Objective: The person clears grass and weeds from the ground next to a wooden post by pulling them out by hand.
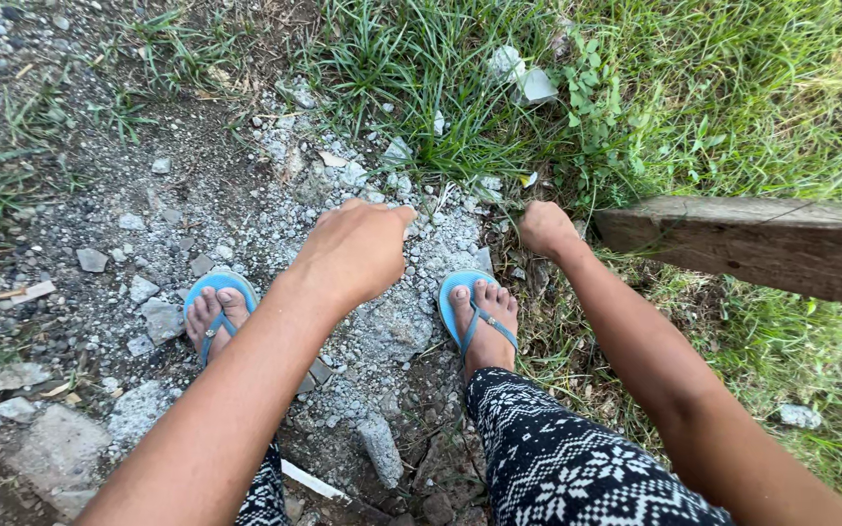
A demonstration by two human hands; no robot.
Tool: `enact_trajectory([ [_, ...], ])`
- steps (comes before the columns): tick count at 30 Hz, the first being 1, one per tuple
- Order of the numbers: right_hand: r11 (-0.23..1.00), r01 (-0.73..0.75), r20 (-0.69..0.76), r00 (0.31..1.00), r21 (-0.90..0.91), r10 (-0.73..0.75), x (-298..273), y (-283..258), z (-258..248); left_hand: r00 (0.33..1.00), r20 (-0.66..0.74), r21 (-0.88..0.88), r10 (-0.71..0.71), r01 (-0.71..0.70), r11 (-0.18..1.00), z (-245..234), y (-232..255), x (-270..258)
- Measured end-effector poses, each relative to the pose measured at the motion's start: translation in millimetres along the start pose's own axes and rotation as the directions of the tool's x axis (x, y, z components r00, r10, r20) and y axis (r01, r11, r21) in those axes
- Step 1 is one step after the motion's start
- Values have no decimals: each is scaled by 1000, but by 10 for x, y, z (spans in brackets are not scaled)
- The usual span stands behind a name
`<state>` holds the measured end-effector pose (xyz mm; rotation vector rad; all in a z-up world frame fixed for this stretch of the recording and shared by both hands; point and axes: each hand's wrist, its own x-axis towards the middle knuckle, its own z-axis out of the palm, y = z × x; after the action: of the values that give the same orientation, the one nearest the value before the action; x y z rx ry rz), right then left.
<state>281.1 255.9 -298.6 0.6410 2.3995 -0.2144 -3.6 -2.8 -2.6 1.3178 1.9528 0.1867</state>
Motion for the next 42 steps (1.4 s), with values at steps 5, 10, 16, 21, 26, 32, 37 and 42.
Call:
enact_trajectory([
  [5, 885, -250, 12, 964, 393, 267, -77, -106, -111, 1000, -7, -18, -13, 13, 1000, -36, -22, -31],
  [10, 837, -276, 82, 959, 472, 270, -362, -397, -301, 1000, 6, -32, -27, 27, 999, -80, -41, -46],
  [16, 887, -73, -63, 991, 455, 114, -1229, -251, -570, 999, -27, 9, 31, -31, 999, -54, 34, -41],
  [21, 826, -522, 438, 806, 213, 397, -1775, 113, -641, 997, -49, 25, 67, -66, 997, -3, 172, -23],
  [26, 872, -444, 132, 895, 205, 425, -1675, -197, -955, 995, -68, 1, 70, -70, 998, 12, 230, 41],
  [32, 978, -173, -163, 975, -115, 153, -747, -313, -752, 998, -14, 9, 59, -59, 998, 0, 200, 75],
  [37, 910, -203, -64, 979, -361, 193, -289, -9, -408, 999, -1, 14, 50, -50, 999, 5, 170, 58],
  [42, 769, -202, 9, 965, -607, 261, -219, 139, -200, 998, -24, -4, 55, -55, 998, 19, 149, 39],
])
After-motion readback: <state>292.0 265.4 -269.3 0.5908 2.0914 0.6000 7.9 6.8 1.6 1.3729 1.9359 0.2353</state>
